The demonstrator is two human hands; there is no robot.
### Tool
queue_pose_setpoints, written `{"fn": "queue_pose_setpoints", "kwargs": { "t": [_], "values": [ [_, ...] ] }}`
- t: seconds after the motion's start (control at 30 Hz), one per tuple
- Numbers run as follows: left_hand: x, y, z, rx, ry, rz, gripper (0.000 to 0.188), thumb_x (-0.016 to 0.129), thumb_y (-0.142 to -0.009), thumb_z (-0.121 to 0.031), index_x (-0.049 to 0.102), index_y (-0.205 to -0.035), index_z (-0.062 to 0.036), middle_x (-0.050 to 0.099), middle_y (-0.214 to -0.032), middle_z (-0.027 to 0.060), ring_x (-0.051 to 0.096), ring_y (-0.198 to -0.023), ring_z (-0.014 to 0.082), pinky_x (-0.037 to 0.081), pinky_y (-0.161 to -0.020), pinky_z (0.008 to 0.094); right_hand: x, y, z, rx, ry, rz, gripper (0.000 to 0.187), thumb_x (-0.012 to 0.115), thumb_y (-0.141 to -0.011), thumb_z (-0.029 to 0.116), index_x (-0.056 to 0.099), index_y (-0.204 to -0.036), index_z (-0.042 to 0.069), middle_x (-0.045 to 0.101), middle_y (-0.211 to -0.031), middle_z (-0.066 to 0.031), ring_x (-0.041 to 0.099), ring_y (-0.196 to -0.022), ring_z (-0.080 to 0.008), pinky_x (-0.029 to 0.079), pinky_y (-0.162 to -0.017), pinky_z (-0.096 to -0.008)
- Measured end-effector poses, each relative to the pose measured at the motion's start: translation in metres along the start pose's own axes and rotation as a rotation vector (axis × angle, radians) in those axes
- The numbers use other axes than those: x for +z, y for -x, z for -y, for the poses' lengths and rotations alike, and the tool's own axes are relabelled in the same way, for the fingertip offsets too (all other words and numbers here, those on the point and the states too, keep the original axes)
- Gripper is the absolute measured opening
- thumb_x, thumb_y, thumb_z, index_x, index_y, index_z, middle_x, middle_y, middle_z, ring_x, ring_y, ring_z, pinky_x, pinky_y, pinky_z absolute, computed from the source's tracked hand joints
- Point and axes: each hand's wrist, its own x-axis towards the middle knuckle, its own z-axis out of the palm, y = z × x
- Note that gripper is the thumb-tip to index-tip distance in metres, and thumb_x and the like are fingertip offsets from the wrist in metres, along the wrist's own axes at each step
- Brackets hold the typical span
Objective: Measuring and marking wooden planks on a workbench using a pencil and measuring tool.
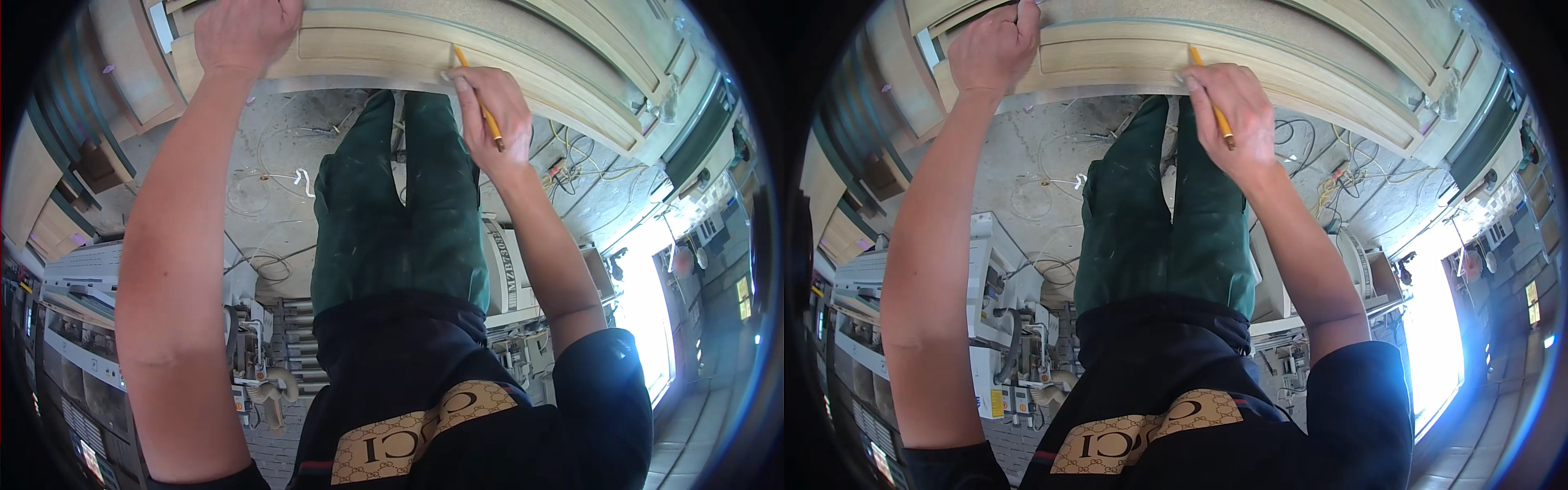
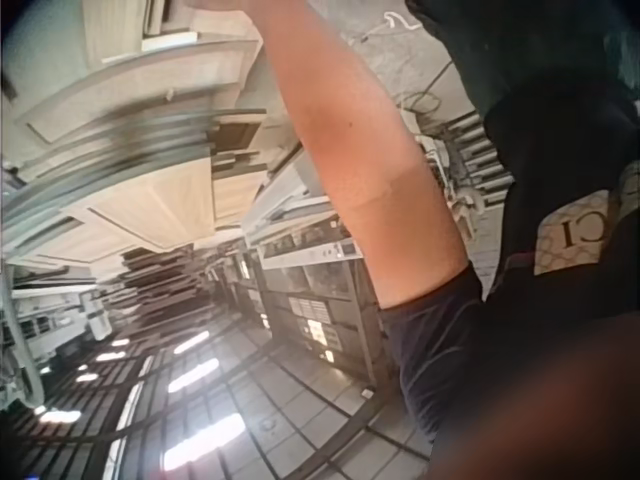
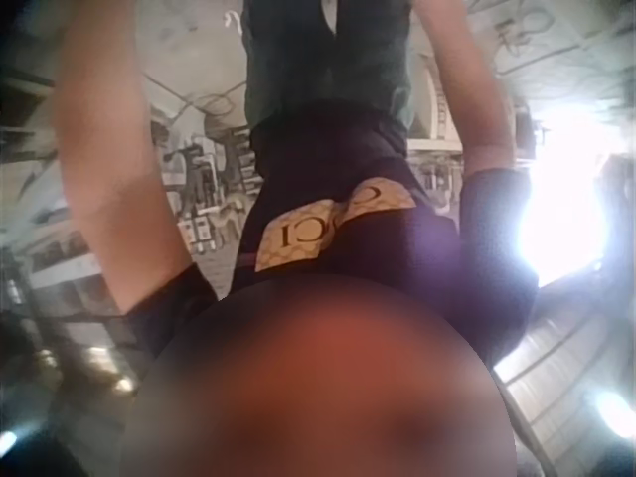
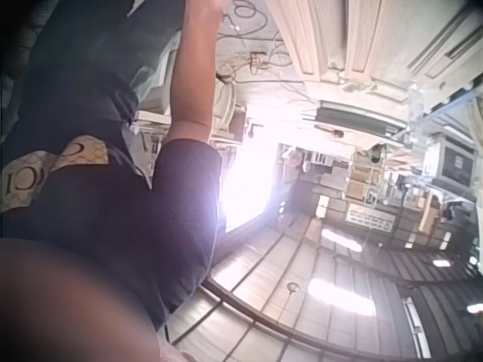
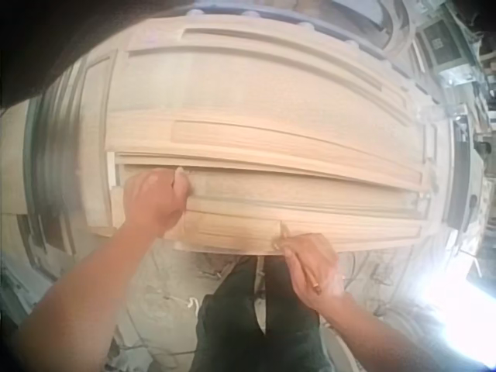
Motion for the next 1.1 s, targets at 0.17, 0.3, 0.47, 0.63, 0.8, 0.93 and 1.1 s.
{"fn": "queue_pose_setpoints", "kwargs": {
  "t": [0.17,0.3,0.47,0.63,0.8,0.93,1.1],
  "values": [
    [-0.001,-0.001,-0.005,0.014,0.04,0.014,0.047,0.051,-0.103,-0.032,0.075,-0.072,-0.0057,0.073,-0.078,0.0206,0.07,-0.078,0.0439,0.052,-0.077,0.056,0.032,-0.013,0.011,-0.049,-0.08,-0.029,0.016,0.073,-0.089,-0.004,0.074,-0.103,0.003,0.072,-0.095,-0.0134,0.07,-0.088,-0.0342,0.056,-0.079,-0.0414],
    [0.001,-0.006,0.013,-0.064,-0.186,0.162,0.056,0.04,-0.105,-0.053,0.078,-0.087,-0.0155,0.076,-0.087,0.015,0.071,-0.085,0.0421,0.056,-0.073,0.0503,0.022,-0.011,0.014,-0.007,-0.108,-0.018,0.014,0.071,-0.091,-0.006,0.074,-0.103,0.0,0.073,-0.095,-0.0147,0.07,-0.088,-0.0341,0.056,-0.081,-0.0402],
    [0.003,-0.007,0.012,-0.071,-0.179,0.176,0.058,0.038,-0.105,-0.053,0.077,-0.086,-0.0154,0.075,-0.089,0.0158,0.071,-0.086,0.0423,0.056,-0.074,0.0507,-0.018,0.01,-0.012,0.052,-0.014,-0.004,0.01,0.069,-0.095,-0.005,0.075,-0.104,-0.001,0.074,-0.097,-0.0154,0.071,-0.088,-0.0325,0.056,-0.083,-0.0384],
    [0.004,-0.007,0.012,-0.064,-0.169,0.182,0.059,0.037,-0.106,-0.053,0.077,-0.085,-0.0145,0.075,-0.089,0.0162,0.071,-0.087,0.0419,0.056,-0.074,0.0505,-0.032,0.016,-0.017,0.087,0.068,0.041,0.009,0.069,-0.098,-0.001,0.075,-0.105,-0.002,0.075,-0.098,-0.0166,0.072,-0.09,-0.0328,0.056,-0.084,-0.0371],
    [0.003,-0.007,0.014,-0.067,-0.172,0.182,0.059,0.038,-0.106,-0.053,0.077,-0.084,-0.0144,0.075,-0.088,0.0165,0.071,-0.087,0.0419,0.056,-0.074,0.0503,-0.015,0.009,0.003,0.115,-0.182,0.069,0.013,0.066,-0.103,0.006,0.075,-0.106,-0.003,0.074,-0.097,-0.0148,0.071,-0.09,-0.0267,0.055,-0.085,-0.0346],
    [0.003,-0.006,0.014,-0.077,-0.184,0.182,0.06,0.037,-0.105,-0.054,0.077,-0.085,-0.0147,0.075,-0.088,0.0166,0.071,-0.087,0.0422,0.056,-0.074,0.0507,-0.011,-0.001,0.004,0.429,-0.529,0.131,0.026,0.059,-0.109,0.017,0.075,-0.109,-0.004,0.073,-0.094,-0.0093,0.066,-0.089,-0.0159,0.053,-0.084,-0.0298],
    [0.002,-0.006,0.012,-0.082,-0.178,0.173,0.06,0.036,-0.105,-0.055,0.078,-0.087,-0.0153,0.076,-0.09,0.0162,0.071,-0.088,0.0419,0.056,-0.075,0.05,-0.018,-0.019,-0.005,0.476,-0.565,0.264,0.029,0.059,-0.11,0.02,0.076,-0.113,-0.004,0.072,-0.09,-0.0077,0.064,-0.086,-0.0122,0.052,-0.082,-0.0272]
  ]
}}
